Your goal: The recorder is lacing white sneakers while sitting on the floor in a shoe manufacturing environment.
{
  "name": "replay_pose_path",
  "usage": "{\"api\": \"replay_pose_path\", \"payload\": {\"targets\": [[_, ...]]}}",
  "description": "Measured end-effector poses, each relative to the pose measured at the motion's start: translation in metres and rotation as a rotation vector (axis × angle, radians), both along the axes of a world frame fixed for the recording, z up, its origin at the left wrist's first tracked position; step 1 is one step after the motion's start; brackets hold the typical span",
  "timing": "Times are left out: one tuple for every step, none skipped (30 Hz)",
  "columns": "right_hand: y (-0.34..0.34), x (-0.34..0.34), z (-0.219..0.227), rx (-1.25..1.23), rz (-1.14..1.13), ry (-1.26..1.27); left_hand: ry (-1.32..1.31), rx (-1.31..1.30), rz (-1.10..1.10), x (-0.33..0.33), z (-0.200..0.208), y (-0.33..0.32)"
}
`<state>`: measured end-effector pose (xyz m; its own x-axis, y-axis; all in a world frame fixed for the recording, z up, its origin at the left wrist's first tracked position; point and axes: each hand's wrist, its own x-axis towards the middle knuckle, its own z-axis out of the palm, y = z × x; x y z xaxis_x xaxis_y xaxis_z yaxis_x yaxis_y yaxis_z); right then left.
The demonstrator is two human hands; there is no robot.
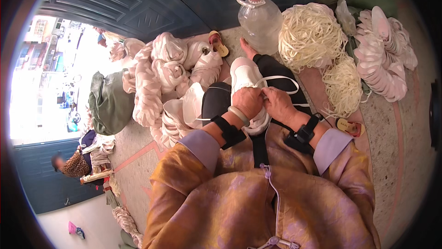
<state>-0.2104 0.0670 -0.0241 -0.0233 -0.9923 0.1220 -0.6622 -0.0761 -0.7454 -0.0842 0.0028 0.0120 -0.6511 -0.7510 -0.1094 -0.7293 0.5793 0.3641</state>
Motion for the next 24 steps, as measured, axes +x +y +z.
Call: {"api": "replay_pose_path", "payload": {"targets": [[0.002,0.001,0.005,0.004,-0.005,-0.007,0.002,-0.007,-0.004,0.0,0.002,0.0],[0.003,0.001,0.01,-0.003,-0.01,-0.041,-0.009,-0.015,-0.009,0.001,0.003,0.0],[0.004,0.001,0.014,-0.006,-0.015,-0.041,-0.023,-0.019,-0.016,0.002,0.007,0.001],[0.005,0.0,0.016,-0.003,-0.006,-0.011,-0.038,-0.007,-0.033,0.003,0.011,0.001],[0.006,0.0,0.017,0.001,0.005,0.019,-0.039,-0.01,-0.035,0.008,0.015,0.001],[0.005,-0.001,0.016,-0.004,-0.001,0.021,-0.131,0.008,-0.088,0.015,0.022,0.0],[0.005,0.0,0.014,-0.007,0.016,0.045,-0.225,0.031,-0.134,0.026,0.026,0.0],[0.004,0.001,0.011,-0.011,0.034,0.07,-0.124,-0.052,-0.227,0.048,0.016,-0.006],[0.006,-0.003,0.009,0.0,0.014,0.071,0.098,-0.003,-0.272,0.062,0.034,-0.008],[0.005,-0.004,0.011,0.005,0.022,0.09,0.177,0.232,-0.098,0.085,0.043,-0.01],[0.005,-0.006,0.01,0.018,0.024,0.103,0.005,0.024,-0.104,0.105,0.052,-0.01],[0.005,-0.005,0.009,-0.003,0.03,0.095,-0.042,0.013,-0.014,0.138,0.051,-0.011],[0.003,-0.004,0.009,0.002,0.032,0.096,-0.161,-0.083,0.045,0.176,0.051,-0.011],[0.002,-0.004,0.009,-0.038,0.036,0.083,-0.143,-0.106,0.094,0.211,0.052,-0.012],[0.002,-0.003,0.009,-0.08,0.044,0.069,-0.265,-0.104,0.217,0.25,0.047,-0.012],[0.003,-0.001,0.009,-0.077,0.051,0.072,-0.343,-0.123,0.319,0.293,0.039,-0.009],[0.002,0.002,0.009,-0.053,0.056,0.104,-0.418,-0.142,0.427,0.33,0.03,-0.002],[0.0,0.003,0.009,-0.03,0.058,0.138,-0.497,-0.069,0.517,0.36,0.024,0.004],[0.0,0.005,0.009,-0.033,0.064,0.146,-0.574,0.006,0.604,0.372,0.024,0.008],[0.002,0.006,0.007,-0.043,0.054,0.152,-0.577,0.041,0.599,0.377,0.015,0.014],[0.003,0.007,0.007,-0.05,0.04,0.162,-0.578,0.079,0.588,0.371,0.007,0.018],[0.003,0.007,0.01,-0.05,0.049,0.164,-0.572,0.073,0.576,0.355,0.004,0.023],[0.003,0.008,0.013,-0.048,0.06,0.172,-0.657,0.115,0.486,0.339,0.001,0.019],[0.004,0.007,0.019,-0.03,0.066,0.176,-0.643,0.032,0.384,0.324,-0.003,0.017]]}}
